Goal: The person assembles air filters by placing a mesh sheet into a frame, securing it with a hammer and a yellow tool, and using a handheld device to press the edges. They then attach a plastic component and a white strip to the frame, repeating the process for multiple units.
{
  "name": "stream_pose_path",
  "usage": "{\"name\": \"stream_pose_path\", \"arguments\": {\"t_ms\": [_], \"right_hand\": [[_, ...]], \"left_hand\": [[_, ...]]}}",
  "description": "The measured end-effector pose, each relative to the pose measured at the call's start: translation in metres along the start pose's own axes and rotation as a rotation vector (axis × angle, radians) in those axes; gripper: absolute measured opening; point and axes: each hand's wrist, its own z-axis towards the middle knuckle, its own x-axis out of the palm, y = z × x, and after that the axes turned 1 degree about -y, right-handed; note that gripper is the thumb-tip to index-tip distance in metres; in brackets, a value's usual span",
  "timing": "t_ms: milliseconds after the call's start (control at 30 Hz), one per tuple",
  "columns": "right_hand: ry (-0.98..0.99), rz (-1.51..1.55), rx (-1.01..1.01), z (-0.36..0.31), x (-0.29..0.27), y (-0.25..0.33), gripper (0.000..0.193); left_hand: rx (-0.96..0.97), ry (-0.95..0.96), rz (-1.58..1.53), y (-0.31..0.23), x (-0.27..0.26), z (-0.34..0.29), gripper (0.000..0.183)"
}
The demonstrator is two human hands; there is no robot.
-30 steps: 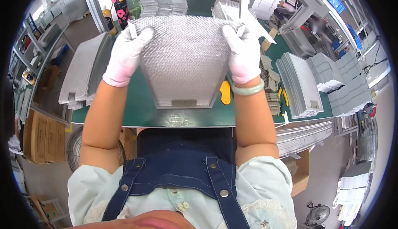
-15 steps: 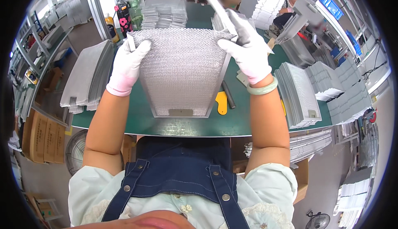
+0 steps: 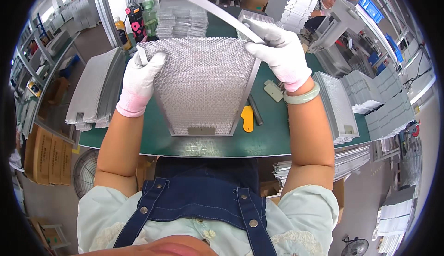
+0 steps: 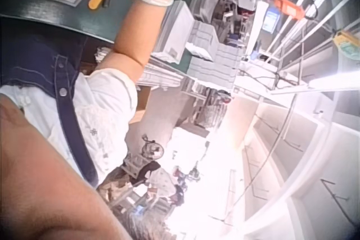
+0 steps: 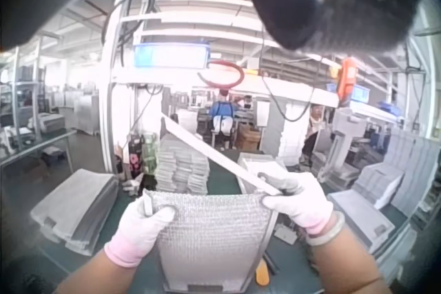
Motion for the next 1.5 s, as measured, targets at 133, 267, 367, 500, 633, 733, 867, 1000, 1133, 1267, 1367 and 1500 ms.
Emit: {"name": "stream_pose_path", "arguments": {"t_ms": [133, 267, 367, 500, 633, 733, 867, 1000, 1133, 1267, 1367, 1500], "right_hand": [[0.074, -0.171, 0.017, 0.005, -0.004, 0.007, 0.054], [0.107, -0.177, -0.011, -0.001, 0.001, 0.023, 0.049], [0.039, -0.135, -0.097, -0.002, 0.007, 0.012, 0.041], [0.064, -0.254, -0.026, 0.000, 0.006, 0.022, 0.038], [0.051, -0.120, -0.041, -0.024, 0.010, 0.051, 0.037], [0.041, -0.062, 0.020, -0.052, 0.017, 0.055, 0.040], [0.167, -0.246, 0.064, -0.070, 0.007, 0.017, 0.042], [0.132, -0.067, 0.208, -0.080, 0.007, 0.008, 0.039], [0.165, -0.042, 0.143, -0.077, 0.000, 0.005, 0.037], [0.174, -0.063, 0.269, -0.074, 0.004, 0.010, 0.037], [0.187, -0.008, 0.255, -0.074, 0.009, 0.011, 0.037], [0.128, -0.039, 0.253, -0.078, 0.015, 0.007, 0.036]], "left_hand": [[-0.011, -0.019, 0.043, -0.001, 0.001, 0.002, 0.030], [0.007, -0.023, 0.047, -0.003, 0.004, 0.003, 0.027], [-0.012, -0.029, 0.037, -0.001, 0.004, 0.005, 0.027], [0.010, 0.020, 0.025, -0.005, 0.004, 0.006, 0.028], [-0.076, 0.048, -0.045, -0.035, 0.025, -0.023, 0.028], [-0.180, 0.065, -0.119, -0.030, 0.032, -0.047, 0.027], [-0.306, 0.066, -0.173, 0.001, 0.034, -0.067, 0.026], [-0.352, 0.067, -0.142, 0.004, 0.040, -0.074, 0.027], [-0.356, 0.101, -0.180, 0.003, 0.041, -0.076, 0.029], [-0.385, 0.071, -0.135, 0.008, 0.037, -0.076, 0.030], [-0.389, 0.060, -0.162, 0.007, 0.036, -0.078, 0.033], [-0.059, -0.124, 0.016, 0.014, 0.036, -0.069, 0.045]]}}
